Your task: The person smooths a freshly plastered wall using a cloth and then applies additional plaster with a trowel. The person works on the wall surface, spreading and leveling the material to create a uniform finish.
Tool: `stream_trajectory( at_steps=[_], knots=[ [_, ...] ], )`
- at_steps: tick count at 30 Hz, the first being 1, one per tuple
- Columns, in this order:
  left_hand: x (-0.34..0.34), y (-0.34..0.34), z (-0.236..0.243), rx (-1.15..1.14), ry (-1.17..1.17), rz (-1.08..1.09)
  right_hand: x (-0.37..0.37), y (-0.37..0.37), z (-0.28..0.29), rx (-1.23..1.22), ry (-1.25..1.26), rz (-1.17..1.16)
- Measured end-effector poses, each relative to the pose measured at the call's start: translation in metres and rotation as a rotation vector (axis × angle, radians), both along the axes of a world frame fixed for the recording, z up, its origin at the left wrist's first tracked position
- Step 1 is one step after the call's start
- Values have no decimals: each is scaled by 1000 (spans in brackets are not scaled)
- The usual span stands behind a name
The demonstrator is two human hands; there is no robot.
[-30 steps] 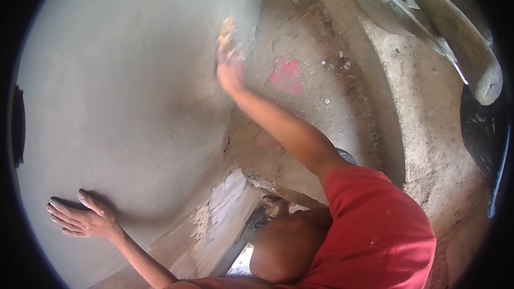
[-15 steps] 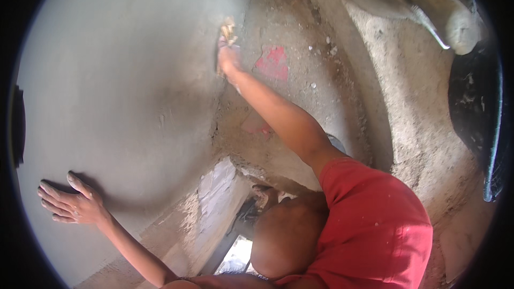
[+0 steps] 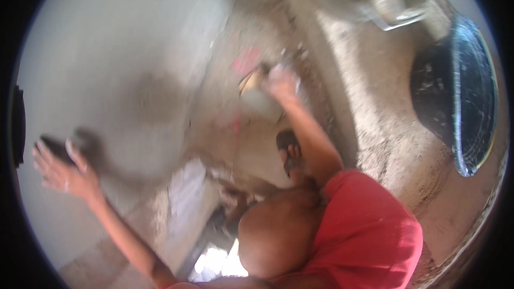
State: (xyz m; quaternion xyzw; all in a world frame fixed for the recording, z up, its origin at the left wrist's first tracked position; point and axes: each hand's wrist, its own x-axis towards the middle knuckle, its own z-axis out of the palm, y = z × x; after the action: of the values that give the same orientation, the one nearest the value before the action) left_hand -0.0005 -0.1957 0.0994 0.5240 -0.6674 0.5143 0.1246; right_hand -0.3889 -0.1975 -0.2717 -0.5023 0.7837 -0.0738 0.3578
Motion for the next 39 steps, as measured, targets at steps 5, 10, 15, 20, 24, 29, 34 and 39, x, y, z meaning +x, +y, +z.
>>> stream_trajectory(
  at_steps=[5,10,15,20,24,29,34,39],
  knots=[
    [-31,63,-152,573,396,65,32,13,-17,-448,306,161],
    [-74,135,-299,981,943,67,84,22,29,-571,-109,380],
    [-97,217,-342,1070,1297,213,31,32,168,-1215,-437,-285],
    [-108,249,-346,1039,1465,284,-49,47,265,-1645,-47,-609],
    [-123,235,-346,1001,1559,272,-67,47,286,-1054,141,-656],
    [-137,209,-334,1003,1522,154,-82,55,288,-1540,292,-668],
    [-143,197,-333,968,1504,71,-71,80,256,-1924,-59,-423],
    [-146,209,-341,1000,1403,181,-40,73,232,-2082,-727,-385]
  ],
)
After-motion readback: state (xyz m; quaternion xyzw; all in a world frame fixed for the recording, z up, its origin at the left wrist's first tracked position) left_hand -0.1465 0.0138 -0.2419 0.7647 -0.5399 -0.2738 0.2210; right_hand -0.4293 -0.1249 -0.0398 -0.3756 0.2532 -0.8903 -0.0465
